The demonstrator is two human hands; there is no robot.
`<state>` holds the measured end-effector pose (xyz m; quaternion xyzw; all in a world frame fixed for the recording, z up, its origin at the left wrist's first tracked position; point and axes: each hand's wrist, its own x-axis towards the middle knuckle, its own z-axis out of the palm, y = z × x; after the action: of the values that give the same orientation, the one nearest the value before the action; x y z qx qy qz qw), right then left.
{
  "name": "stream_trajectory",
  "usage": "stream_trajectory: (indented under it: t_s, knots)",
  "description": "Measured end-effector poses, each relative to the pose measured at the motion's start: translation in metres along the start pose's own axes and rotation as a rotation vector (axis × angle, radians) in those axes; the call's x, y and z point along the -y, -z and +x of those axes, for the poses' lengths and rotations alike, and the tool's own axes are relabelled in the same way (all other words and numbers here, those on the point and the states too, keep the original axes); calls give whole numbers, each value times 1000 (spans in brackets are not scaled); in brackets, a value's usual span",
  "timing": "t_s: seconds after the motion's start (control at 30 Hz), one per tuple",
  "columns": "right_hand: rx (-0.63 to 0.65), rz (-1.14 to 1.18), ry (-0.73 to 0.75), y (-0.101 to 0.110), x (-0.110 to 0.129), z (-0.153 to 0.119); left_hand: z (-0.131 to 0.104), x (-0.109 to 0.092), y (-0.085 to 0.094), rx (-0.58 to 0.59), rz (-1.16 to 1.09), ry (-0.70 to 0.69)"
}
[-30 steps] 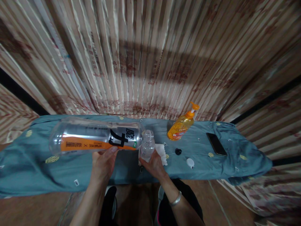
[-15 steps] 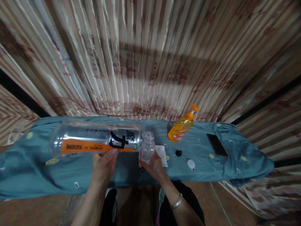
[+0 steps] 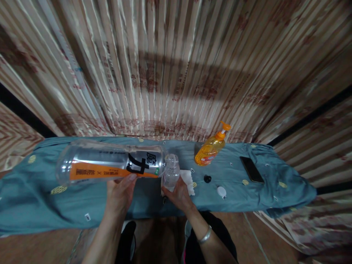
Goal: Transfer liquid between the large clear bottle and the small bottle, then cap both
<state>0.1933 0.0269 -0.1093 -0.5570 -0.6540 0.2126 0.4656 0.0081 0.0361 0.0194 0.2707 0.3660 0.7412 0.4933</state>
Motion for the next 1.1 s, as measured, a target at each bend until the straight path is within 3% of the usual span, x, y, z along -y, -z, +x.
stream_trajectory:
  t_s: [1.1]
  knots:
    - [5, 8, -2, 1, 1, 0, -3, -5, -7, 14, 1, -6]
